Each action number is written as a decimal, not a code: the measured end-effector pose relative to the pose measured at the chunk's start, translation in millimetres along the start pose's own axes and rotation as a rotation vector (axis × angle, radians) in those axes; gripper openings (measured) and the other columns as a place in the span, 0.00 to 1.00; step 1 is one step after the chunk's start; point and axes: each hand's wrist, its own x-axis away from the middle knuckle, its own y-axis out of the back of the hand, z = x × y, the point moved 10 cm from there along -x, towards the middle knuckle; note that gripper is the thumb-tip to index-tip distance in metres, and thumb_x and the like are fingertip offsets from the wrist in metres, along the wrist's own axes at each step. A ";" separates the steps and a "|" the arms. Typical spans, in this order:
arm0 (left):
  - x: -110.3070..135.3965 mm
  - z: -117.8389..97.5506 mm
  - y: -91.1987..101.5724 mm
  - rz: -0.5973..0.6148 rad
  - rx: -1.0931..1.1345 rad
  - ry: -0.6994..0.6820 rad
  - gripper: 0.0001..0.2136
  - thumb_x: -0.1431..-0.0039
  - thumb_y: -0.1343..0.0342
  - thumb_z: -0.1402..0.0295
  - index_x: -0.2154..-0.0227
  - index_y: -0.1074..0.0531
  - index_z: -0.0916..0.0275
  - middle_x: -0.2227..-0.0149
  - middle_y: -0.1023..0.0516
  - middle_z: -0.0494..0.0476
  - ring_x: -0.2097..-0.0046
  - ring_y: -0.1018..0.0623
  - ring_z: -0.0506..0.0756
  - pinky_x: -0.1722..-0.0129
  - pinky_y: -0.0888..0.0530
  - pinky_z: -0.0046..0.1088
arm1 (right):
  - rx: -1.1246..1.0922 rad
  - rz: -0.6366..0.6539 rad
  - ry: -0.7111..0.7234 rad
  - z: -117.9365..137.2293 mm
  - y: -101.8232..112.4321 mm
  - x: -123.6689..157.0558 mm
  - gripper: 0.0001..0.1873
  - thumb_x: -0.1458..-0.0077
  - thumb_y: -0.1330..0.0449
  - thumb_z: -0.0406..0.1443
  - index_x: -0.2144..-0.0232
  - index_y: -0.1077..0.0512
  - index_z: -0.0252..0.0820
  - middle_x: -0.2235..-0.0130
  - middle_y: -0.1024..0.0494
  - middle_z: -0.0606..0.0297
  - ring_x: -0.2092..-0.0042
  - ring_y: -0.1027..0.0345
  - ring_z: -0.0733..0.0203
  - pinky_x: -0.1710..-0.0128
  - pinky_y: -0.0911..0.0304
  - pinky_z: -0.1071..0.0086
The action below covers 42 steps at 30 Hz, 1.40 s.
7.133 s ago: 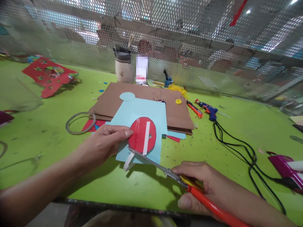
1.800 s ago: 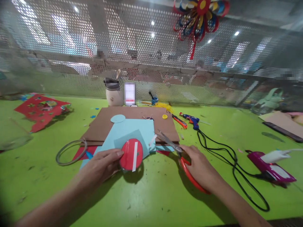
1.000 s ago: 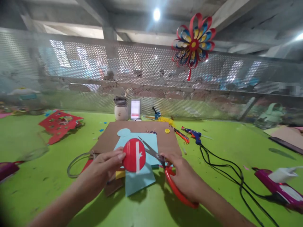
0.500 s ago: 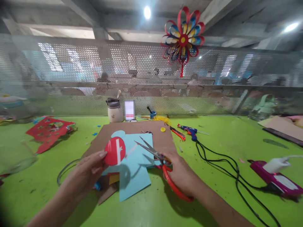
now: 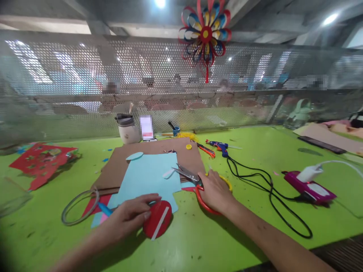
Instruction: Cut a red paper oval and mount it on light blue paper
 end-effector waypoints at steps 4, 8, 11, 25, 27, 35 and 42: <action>1.4 -0.2 -4.2 0.043 -0.140 -0.032 0.15 0.37 0.50 0.64 0.75 0.23 0.61 0.45 0.25 0.67 0.40 0.32 0.66 0.48 0.33 0.39 | 0.055 0.057 0.058 -6.4 7.6 6.1 0.21 0.43 0.44 0.38 0.48 0.29 0.37 0.56 0.26 0.44 0.52 0.34 0.37 0.57 0.39 0.54; 3.2 0.0 -3.3 0.039 -0.111 -0.017 0.15 0.37 0.49 0.64 0.77 0.24 0.61 0.44 0.26 0.67 0.42 0.30 0.65 0.49 0.33 0.39 | 0.069 0.146 0.199 8.1 26.9 7.2 0.18 0.53 0.34 0.36 0.57 0.24 0.40 0.61 0.23 0.51 0.56 0.32 0.39 0.61 0.39 0.57; 3.0 -0.6 -4.2 0.044 -0.087 -0.020 0.15 0.38 0.49 0.64 0.79 0.25 0.62 0.43 0.27 0.66 0.44 0.29 0.66 0.50 0.33 0.38 | 0.034 0.112 0.352 46.4 39.4 -1.7 0.12 0.46 0.40 0.34 0.58 0.25 0.44 0.61 0.25 0.56 0.55 0.33 0.46 0.58 0.41 0.59; -1.5 -3.0 6.4 -0.034 0.105 -0.035 0.12 0.45 0.45 0.66 0.81 0.28 0.64 0.54 0.22 0.68 0.56 0.24 0.63 0.56 0.32 0.37 | -0.551 -0.026 0.469 81.5 -1.5 -79.0 0.10 0.39 0.40 0.38 0.69 0.28 0.36 0.68 0.24 0.68 0.69 0.29 0.64 0.67 0.31 0.67; -2.8 -0.1 6.8 -0.039 0.111 -0.020 0.11 0.45 0.46 0.67 0.81 0.27 0.65 0.53 0.23 0.68 0.57 0.24 0.62 0.57 0.32 0.37 | -0.648 -0.061 0.410 67.3 3.3 -90.5 0.10 0.39 0.40 0.39 0.67 0.27 0.35 0.68 0.24 0.67 0.69 0.28 0.65 0.69 0.30 0.68; -1.2 -2.5 1.9 -0.026 0.179 -0.026 0.13 0.43 0.45 0.65 0.79 0.26 0.65 0.45 0.27 0.69 0.53 0.25 0.64 0.56 0.31 0.39 | -0.870 -0.265 0.353 57.0 51.5 -118.2 0.10 0.38 0.42 0.40 0.62 0.28 0.36 0.65 0.24 0.66 0.68 0.28 0.64 0.67 0.30 0.66; -3.4 -17.0 -14.8 0.044 0.251 -0.049 0.11 0.43 0.42 0.64 0.77 0.22 0.63 0.46 0.26 0.66 0.51 0.25 0.64 0.53 0.31 0.38 | -0.859 -0.409 0.431 86.9 135.6 -113.4 0.12 0.47 0.38 0.42 0.75 0.26 0.38 0.76 0.27 0.69 0.73 0.35 0.64 0.71 0.39 0.69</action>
